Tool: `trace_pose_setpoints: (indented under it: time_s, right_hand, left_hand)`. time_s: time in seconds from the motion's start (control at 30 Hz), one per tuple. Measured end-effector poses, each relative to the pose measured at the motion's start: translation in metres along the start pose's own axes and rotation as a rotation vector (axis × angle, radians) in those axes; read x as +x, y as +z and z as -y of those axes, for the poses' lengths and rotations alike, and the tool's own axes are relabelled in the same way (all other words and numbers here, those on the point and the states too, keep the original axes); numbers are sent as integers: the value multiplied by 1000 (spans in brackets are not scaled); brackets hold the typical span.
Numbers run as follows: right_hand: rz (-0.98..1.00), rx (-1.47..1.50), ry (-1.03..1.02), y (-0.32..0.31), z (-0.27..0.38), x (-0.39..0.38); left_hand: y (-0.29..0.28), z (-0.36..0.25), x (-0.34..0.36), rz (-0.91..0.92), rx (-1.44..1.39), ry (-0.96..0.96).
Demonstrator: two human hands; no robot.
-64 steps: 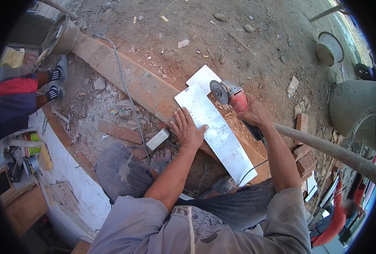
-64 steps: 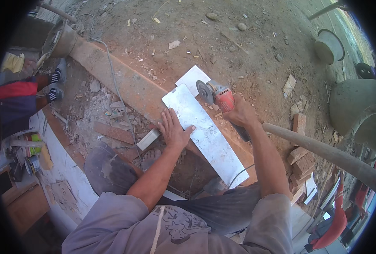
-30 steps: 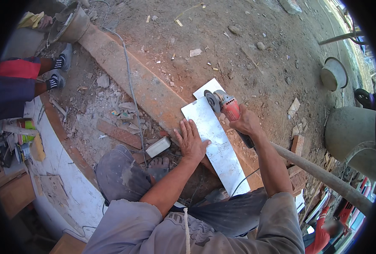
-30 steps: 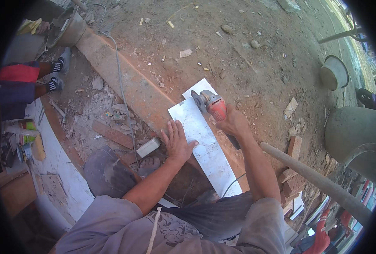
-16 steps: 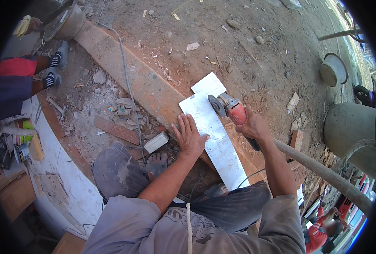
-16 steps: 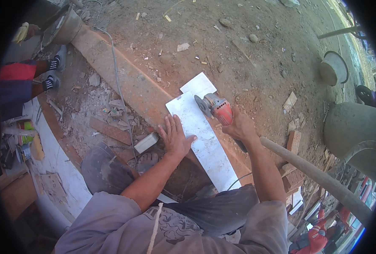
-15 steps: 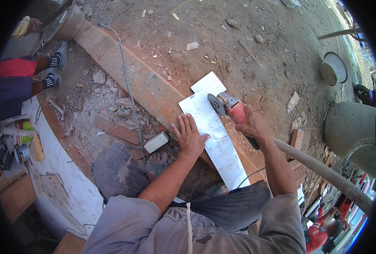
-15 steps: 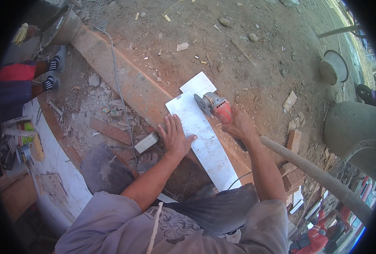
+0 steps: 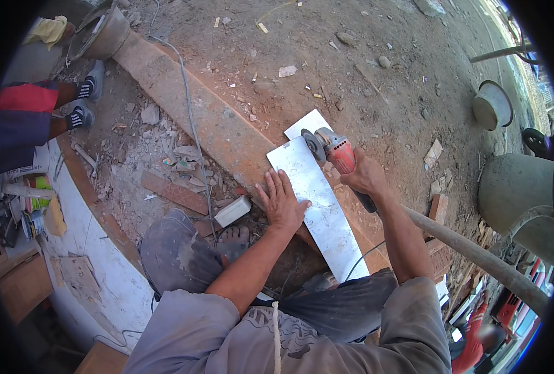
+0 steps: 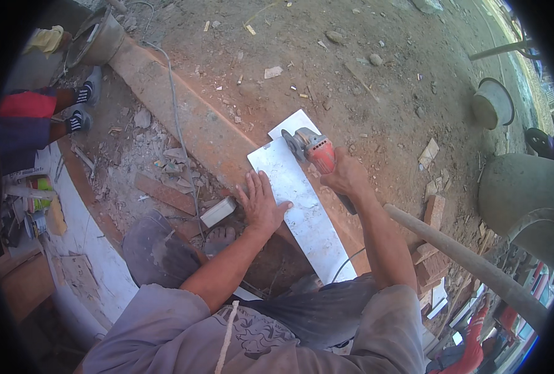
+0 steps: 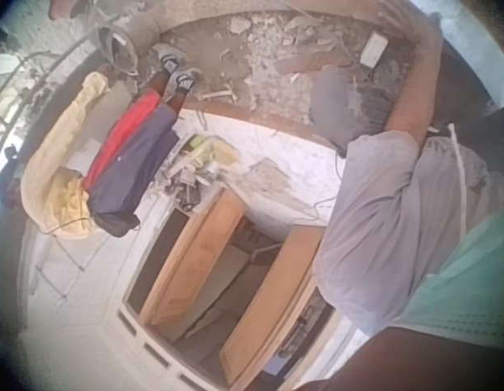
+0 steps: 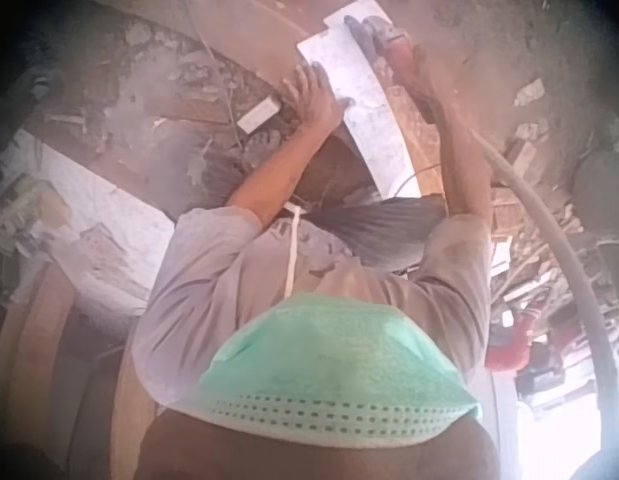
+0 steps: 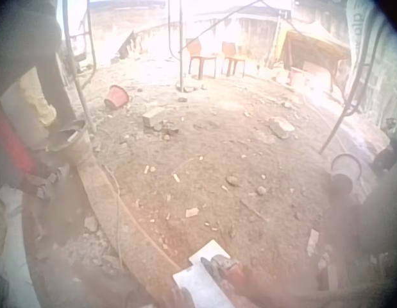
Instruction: The person measures a structure with a tape measure, carries a tile outside, and cuts the tile using an angle grinder.
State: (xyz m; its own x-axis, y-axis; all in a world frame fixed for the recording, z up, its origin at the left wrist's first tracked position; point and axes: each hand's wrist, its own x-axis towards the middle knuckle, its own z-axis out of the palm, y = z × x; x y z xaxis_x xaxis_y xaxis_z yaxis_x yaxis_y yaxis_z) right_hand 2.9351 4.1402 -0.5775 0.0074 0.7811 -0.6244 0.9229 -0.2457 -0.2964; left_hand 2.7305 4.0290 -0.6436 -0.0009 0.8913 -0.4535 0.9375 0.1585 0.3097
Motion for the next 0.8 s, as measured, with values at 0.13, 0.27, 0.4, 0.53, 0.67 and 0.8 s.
trace_pose_setpoints:
  time_s: [0.13,0.27,0.4,0.53,0.67,0.8]
  right_hand:
    - [-10,12,-17,-3,-2,-7]
    - [-5,-37,3,-1,-12,-22]
    - [15,-21,42,0,-6,-21]
    - [-10,-37,3,8,-10,-3]
    - [-16,-11,-22,6,-6,-3]
    - [-7,-40,-3,1,-13,-15]
  left_hand:
    - [-1,1,1,0,-2,4]
    - [-3,-1,0,3,4,-3]
    - [-1,1,0,-19,11,10]
    - [-1,-1,0,-15,-9,8]
    - [1,0,1,-14,-9,4]
    - [1,0,0,-17,-13,1]
